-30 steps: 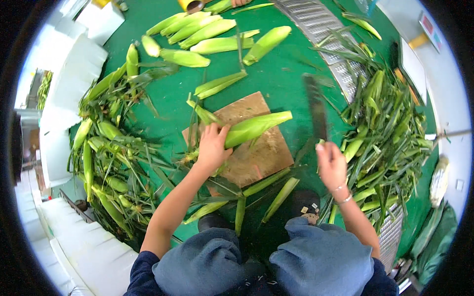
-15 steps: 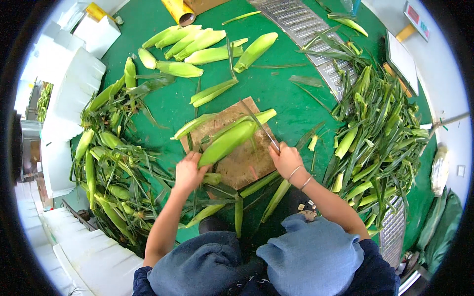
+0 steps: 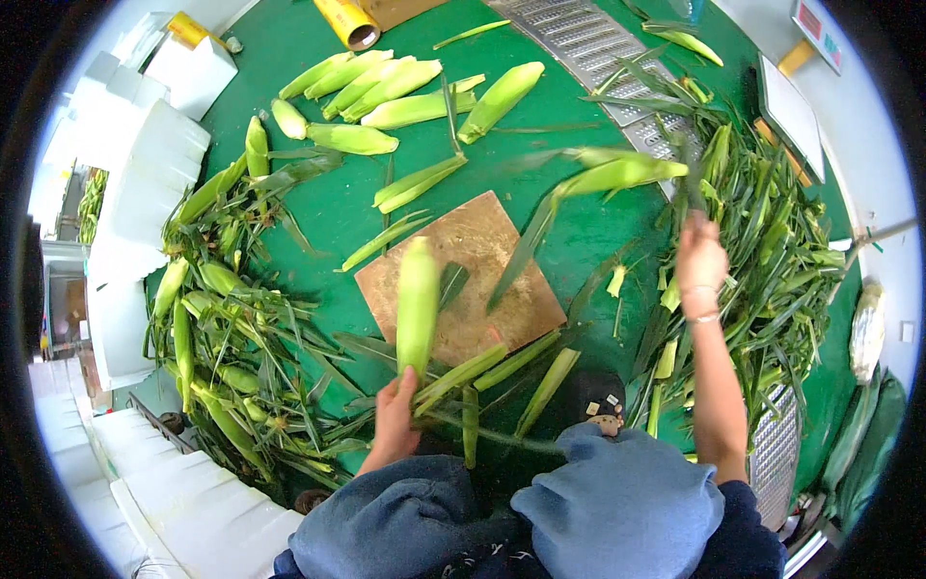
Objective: The person uses a cleaver to trim the ends and husks off corn on a wooden cutting board before tossing the trimmed ears onto a pile.
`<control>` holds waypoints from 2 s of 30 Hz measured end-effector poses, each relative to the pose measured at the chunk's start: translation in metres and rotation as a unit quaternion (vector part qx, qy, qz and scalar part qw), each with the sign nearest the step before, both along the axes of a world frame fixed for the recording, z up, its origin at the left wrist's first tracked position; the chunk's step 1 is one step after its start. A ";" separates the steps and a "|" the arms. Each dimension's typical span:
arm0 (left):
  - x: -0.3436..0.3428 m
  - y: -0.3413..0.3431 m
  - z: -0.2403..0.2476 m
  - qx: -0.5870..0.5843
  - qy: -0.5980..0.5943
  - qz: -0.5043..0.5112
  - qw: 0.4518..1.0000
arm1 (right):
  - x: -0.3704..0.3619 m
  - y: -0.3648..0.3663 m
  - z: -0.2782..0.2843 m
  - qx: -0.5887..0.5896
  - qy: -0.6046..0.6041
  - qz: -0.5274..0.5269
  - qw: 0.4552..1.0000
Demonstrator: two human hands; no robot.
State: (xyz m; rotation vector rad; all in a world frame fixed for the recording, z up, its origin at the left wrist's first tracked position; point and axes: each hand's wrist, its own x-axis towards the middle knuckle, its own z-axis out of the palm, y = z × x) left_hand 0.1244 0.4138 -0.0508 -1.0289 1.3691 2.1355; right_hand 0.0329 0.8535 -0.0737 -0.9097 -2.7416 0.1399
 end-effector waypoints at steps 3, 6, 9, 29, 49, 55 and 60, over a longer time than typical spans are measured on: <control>-0.014 0.031 -0.041 -0.120 -0.006 -0.196 0.973 | 0.013 -0.024 0.029 -0.075 0.186 0.054 0.978; -0.063 0.082 -0.036 -0.315 0.453 -0.341 0.761 | 0.021 -0.073 0.049 -0.158 0.156 0.161 0.962; -0.123 0.068 -0.020 -0.556 0.453 -0.409 0.564 | 0.029 -0.104 0.064 -0.237 0.094 0.196 0.947; -0.124 -0.030 -0.037 -0.190 0.087 -0.392 0.896 | 0.020 -0.159 -0.024 -0.314 -0.025 0.171 0.933; -0.234 -0.322 -0.056 -0.809 -0.226 -0.022 0.541 | 0.069 -0.126 -0.027 -0.439 -0.089 0.141 0.883; -0.148 -0.278 -0.042 -0.750 -0.110 -0.002 0.652 | 0.067 -0.154 0.001 -0.385 -0.045 0.206 0.899; -0.084 -0.115 -0.042 -0.668 0.212 -0.235 0.674 | 0.032 -0.163 0.020 -0.322 -0.024 0.299 0.898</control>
